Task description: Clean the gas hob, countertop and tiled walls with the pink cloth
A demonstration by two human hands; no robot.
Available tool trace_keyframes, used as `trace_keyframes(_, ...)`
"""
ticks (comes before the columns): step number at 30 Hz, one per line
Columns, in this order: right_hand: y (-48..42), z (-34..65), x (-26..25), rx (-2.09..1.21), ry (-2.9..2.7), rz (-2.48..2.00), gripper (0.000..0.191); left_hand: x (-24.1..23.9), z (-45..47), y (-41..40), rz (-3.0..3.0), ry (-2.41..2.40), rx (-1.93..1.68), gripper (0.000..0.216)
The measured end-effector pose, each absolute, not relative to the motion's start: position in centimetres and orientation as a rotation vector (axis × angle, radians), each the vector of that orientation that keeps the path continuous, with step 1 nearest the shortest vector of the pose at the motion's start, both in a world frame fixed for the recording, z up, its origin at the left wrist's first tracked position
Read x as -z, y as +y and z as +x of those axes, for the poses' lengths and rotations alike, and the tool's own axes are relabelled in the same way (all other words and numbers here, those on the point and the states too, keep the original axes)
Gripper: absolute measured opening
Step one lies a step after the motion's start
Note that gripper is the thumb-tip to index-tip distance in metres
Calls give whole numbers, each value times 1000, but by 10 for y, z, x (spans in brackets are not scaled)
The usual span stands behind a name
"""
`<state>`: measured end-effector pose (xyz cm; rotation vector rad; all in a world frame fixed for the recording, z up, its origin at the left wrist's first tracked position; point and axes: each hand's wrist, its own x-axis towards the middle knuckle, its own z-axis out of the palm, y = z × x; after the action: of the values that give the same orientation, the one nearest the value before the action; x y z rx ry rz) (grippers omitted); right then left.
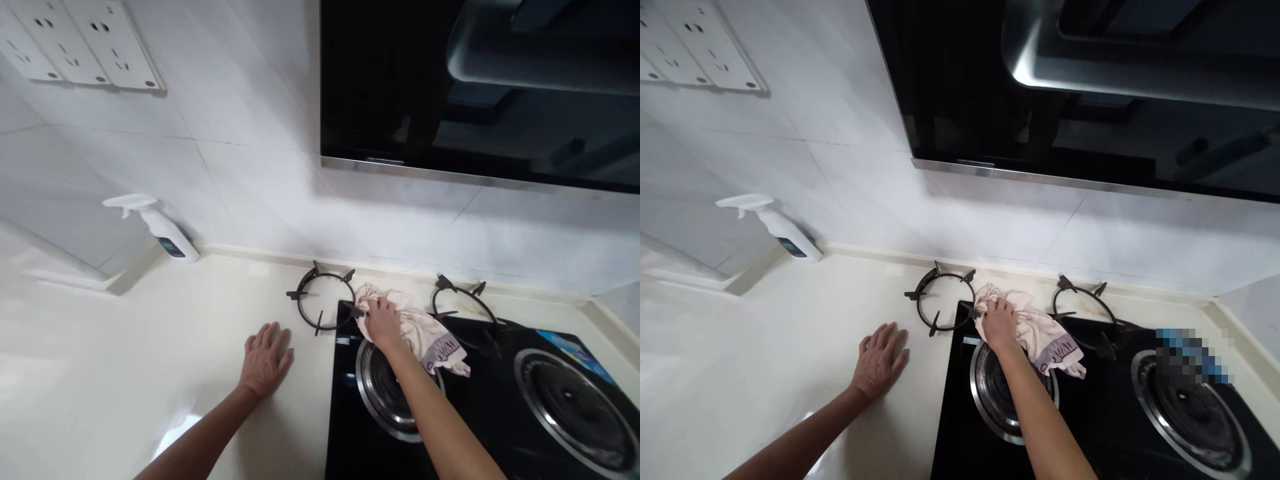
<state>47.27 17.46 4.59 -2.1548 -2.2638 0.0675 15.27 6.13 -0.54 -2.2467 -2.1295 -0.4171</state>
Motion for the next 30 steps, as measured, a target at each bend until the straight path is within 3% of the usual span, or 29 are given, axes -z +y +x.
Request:
trace_keyframes(6, 147, 497, -52, -119, -2423, -2014, 36, 4, 152, 63, -2258, -2118, 438, 48)
trace_keyframes(13, 165, 585, -54, -274, -2153, -2339, 44, 1, 153, 65, -2255, -2123, 385, 48)
trace_keyframes(19, 106, 646, -49, -339, -1992, -2531, 47, -3, 155, 66, -2259, -2140, 394, 48)
trace_keyframes(30, -16, 581, -20, -207, -1916, -2666, 43, -4, 159, 67, -2256, -2124, 374, 50)
